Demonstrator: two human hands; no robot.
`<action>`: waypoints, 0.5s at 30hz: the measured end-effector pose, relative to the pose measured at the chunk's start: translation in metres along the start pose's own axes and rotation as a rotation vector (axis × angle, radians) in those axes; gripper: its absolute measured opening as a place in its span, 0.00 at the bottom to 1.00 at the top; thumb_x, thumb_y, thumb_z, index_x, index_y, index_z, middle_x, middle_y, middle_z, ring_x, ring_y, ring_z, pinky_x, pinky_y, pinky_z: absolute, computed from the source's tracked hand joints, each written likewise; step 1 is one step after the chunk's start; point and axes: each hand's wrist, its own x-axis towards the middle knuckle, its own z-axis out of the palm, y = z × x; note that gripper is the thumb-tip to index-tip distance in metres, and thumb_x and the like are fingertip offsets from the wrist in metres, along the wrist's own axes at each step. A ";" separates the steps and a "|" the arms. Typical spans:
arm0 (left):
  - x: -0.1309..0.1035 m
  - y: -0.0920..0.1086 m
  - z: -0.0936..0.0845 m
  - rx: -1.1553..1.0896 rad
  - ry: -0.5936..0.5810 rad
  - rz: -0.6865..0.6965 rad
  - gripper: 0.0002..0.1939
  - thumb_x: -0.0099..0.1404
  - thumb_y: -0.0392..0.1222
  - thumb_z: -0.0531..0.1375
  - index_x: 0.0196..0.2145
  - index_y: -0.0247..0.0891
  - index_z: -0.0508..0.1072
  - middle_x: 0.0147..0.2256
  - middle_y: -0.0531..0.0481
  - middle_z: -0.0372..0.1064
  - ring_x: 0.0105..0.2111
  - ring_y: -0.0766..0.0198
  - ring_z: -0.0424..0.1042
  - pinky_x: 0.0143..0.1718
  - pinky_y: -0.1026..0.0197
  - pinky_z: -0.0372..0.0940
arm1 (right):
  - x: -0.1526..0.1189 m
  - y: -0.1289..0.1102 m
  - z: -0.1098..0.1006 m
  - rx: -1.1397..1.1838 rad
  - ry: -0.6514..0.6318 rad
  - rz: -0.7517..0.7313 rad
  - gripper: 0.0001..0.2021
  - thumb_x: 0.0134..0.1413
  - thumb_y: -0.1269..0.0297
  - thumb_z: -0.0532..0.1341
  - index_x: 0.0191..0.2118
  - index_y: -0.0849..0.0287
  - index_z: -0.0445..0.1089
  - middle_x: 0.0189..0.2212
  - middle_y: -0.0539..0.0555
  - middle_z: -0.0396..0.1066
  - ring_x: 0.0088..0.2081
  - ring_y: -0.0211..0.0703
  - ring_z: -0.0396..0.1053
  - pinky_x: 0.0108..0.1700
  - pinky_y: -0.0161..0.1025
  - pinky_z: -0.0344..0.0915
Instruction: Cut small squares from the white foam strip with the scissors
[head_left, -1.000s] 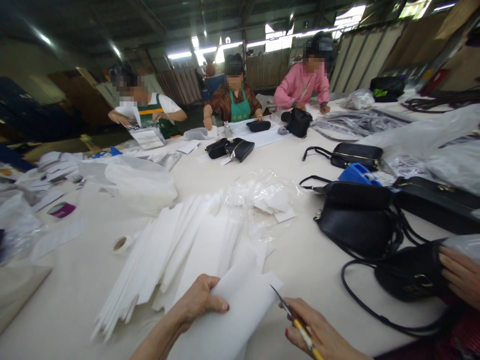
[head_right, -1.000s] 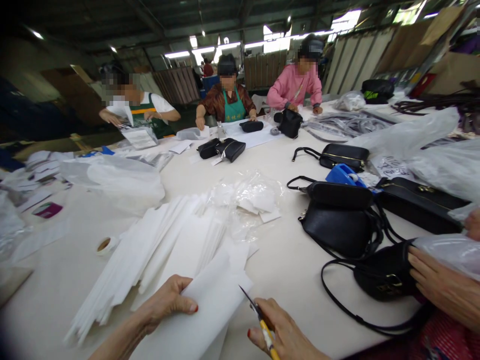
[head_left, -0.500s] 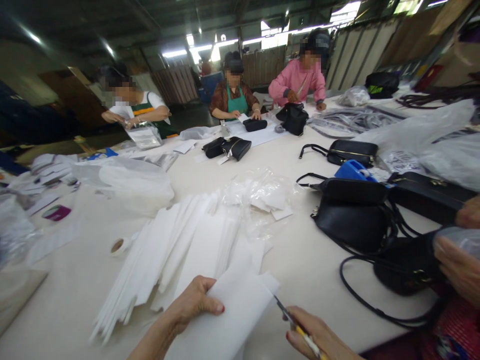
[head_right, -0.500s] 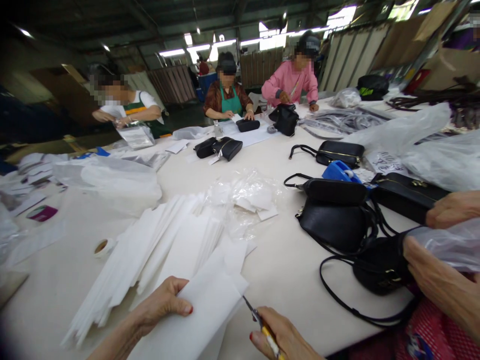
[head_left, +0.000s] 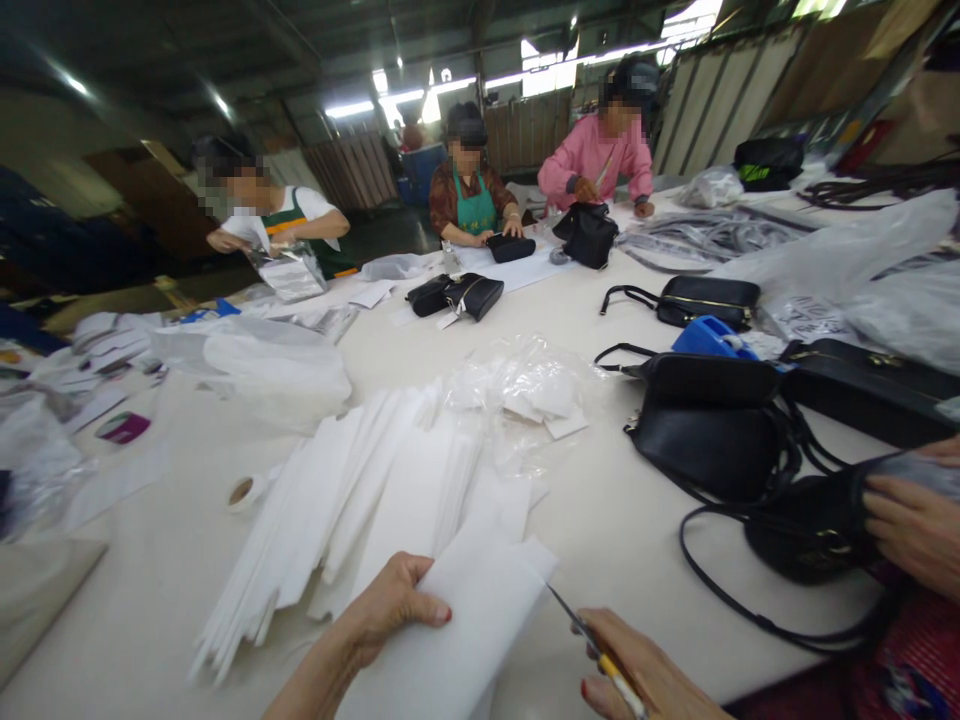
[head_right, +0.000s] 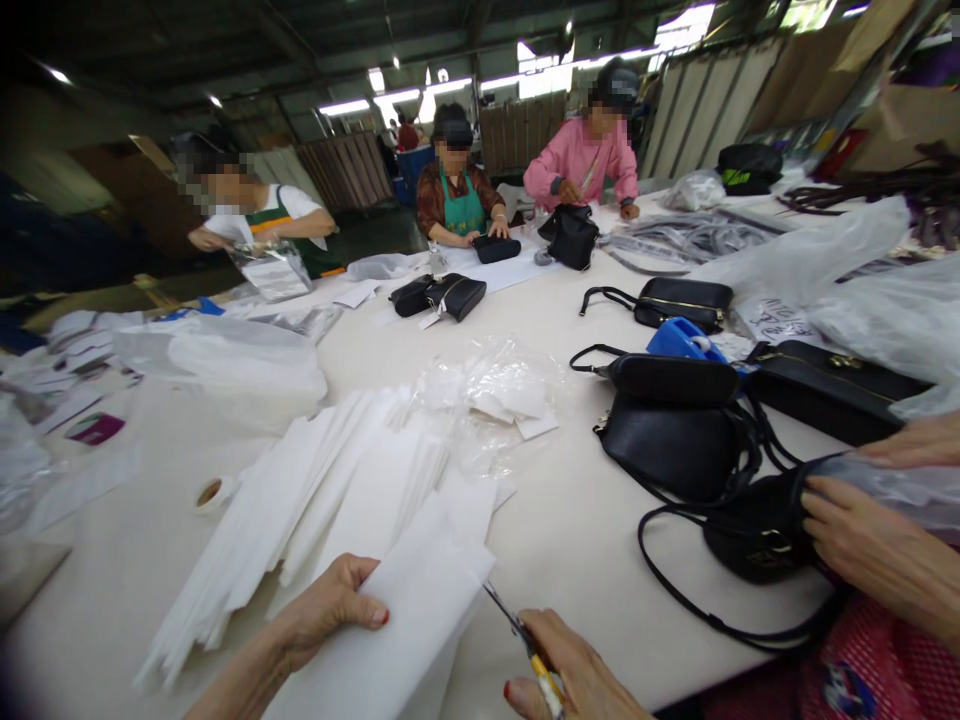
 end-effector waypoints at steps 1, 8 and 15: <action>0.000 -0.001 0.001 -0.002 0.002 0.003 0.15 0.33 0.38 0.68 0.25 0.32 0.76 0.21 0.48 0.73 0.22 0.58 0.71 0.22 0.62 0.63 | 0.000 0.000 0.000 0.001 0.002 0.004 0.20 0.52 0.46 0.49 0.40 0.57 0.61 0.35 0.54 0.62 0.35 0.43 0.61 0.42 0.42 0.60; 0.002 -0.005 0.012 0.023 -0.015 0.006 0.15 0.34 0.37 0.67 0.26 0.31 0.77 0.22 0.48 0.74 0.20 0.59 0.71 0.21 0.63 0.64 | 0.002 0.009 0.002 -0.008 0.062 -0.038 0.24 0.48 0.41 0.53 0.41 0.57 0.62 0.34 0.52 0.63 0.34 0.42 0.61 0.39 0.39 0.61; 0.006 -0.007 0.011 0.037 0.010 -0.005 0.15 0.35 0.37 0.67 0.26 0.31 0.77 0.21 0.47 0.74 0.20 0.59 0.71 0.21 0.63 0.64 | -0.003 0.012 0.003 0.003 0.064 -0.030 0.27 0.47 0.38 0.51 0.42 0.57 0.63 0.34 0.52 0.63 0.35 0.43 0.62 0.39 0.39 0.62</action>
